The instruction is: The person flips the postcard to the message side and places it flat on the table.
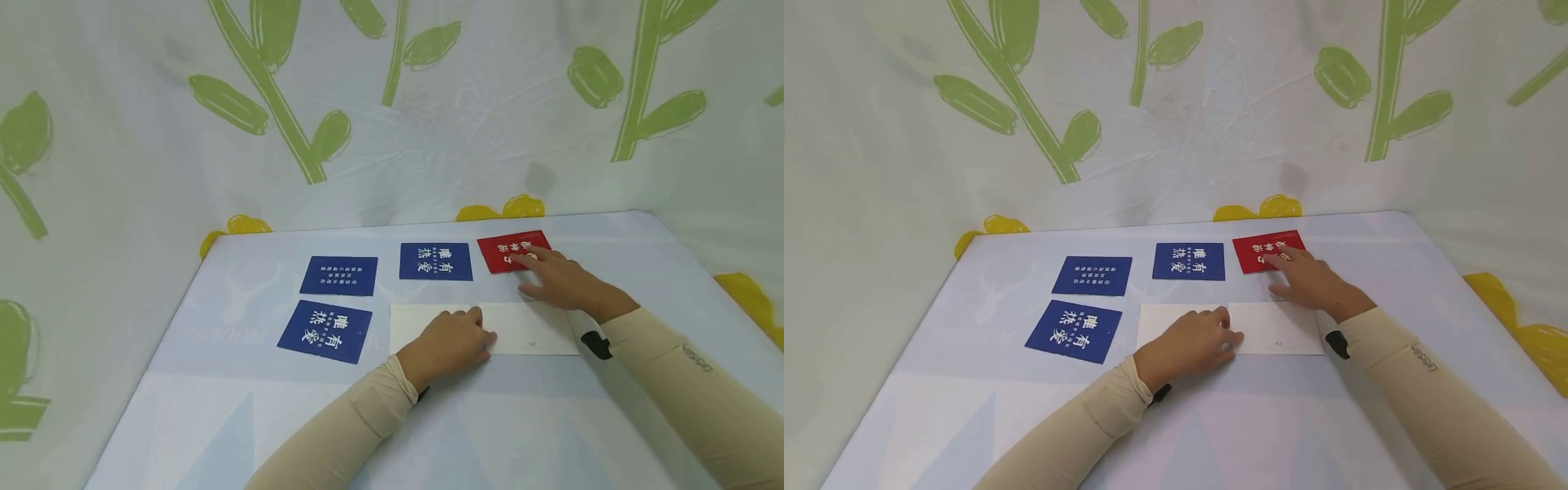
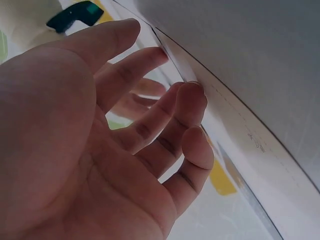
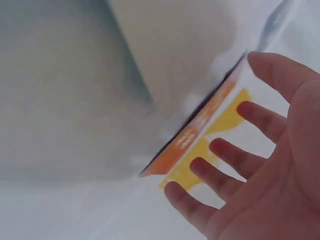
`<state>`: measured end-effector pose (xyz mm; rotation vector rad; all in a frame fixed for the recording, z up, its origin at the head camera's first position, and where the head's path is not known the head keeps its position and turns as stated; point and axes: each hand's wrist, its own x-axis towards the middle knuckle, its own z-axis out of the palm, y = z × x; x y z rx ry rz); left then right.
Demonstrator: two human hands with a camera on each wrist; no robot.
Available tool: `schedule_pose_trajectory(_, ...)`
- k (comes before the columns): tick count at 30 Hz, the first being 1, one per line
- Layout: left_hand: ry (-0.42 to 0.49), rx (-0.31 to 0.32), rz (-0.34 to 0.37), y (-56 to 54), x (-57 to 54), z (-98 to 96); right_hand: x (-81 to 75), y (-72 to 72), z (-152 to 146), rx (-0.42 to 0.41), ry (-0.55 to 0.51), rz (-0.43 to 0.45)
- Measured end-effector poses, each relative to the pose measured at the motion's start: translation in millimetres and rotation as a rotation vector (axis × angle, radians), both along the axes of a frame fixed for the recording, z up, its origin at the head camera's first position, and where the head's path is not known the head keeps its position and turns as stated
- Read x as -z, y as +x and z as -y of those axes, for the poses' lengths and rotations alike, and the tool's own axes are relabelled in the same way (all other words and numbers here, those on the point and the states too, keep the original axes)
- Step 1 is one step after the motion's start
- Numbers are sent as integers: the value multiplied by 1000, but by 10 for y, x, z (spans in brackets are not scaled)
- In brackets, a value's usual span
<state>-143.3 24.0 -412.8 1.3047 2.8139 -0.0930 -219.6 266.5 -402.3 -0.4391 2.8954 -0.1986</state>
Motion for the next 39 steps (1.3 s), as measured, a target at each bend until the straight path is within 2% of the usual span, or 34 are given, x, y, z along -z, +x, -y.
schedule_pose_trajectory(6, -7, -6, 2, -8, 8, 12, 4, -220, 29, 46, 11, 92)
schedule_pose_trajectory(11, 13, 3, -12, -2, 27, -30, 9, -288, 2, 72, -15, 128)
schedule_pose_trajectory(18, 15, -7, -40, -8, 18, -39, -64, -378, 9, 104, -39, 145)
schedule_pose_trajectory(23, -6, -10, -36, 9, -7, -16, -45, -378, 22, 113, -89, 182)
schedule_pose_trajectory(29, -32, -13, -14, 2, -30, 14, 24, -366, 39, 114, -92, 226)
schedule_pose_trajectory(39, -13, 16, -38, -8, -32, -12, -59, -349, 9, 107, -50, 228)
